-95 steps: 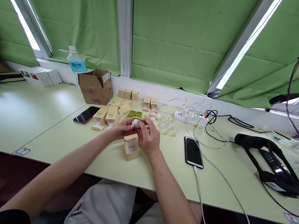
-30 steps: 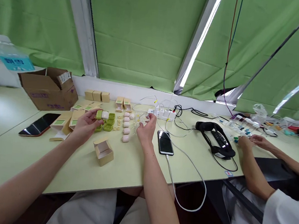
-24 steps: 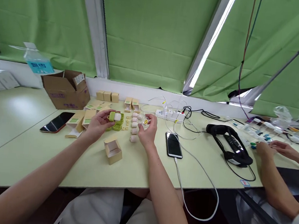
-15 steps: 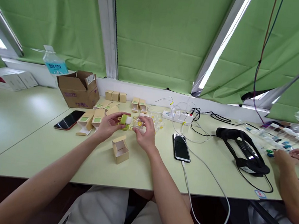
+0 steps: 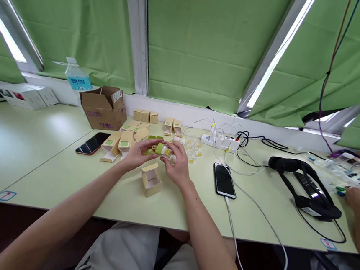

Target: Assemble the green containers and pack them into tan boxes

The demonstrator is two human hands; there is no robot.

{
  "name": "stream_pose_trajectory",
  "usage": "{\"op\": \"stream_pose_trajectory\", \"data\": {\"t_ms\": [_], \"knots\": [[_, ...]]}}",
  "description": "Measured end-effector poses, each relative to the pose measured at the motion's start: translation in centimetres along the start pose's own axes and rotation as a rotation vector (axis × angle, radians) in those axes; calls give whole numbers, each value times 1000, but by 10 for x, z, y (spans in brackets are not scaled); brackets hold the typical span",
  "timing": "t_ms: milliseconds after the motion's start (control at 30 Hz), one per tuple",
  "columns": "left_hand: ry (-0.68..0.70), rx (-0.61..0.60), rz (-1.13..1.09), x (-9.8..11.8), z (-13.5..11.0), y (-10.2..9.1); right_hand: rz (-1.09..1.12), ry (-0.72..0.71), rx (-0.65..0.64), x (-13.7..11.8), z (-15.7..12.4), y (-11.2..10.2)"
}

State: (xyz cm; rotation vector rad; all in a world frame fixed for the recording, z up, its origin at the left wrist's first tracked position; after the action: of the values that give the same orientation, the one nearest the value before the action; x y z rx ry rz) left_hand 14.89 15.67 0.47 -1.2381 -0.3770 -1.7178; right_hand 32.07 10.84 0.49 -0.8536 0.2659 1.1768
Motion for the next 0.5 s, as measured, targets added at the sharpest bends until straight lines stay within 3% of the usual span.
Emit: {"op": "stream_pose_trajectory", "data": {"t_ms": [100,267,500], "knots": [[36,-37,-113,2,0,2,10,-13,22,1,-1,-2],[31,8,-11,1,1,0,12,-9,18,0,-1,2],[-27,28,-44,-20,6,4,9,-3,91,5,-3,-1]]}}
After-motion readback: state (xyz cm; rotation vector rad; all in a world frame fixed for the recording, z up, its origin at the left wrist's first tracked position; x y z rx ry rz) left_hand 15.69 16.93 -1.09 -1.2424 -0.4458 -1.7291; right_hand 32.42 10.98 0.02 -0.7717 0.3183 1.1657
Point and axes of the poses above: each hand's wrist, its own z-axis towards the middle knuckle, its own y-axis out of the palm, x = y × z, the point moved 9 cm from there along z, towards the middle knuckle, and after that the axes turned 13 degrees about -x, right-handed, at the moved point
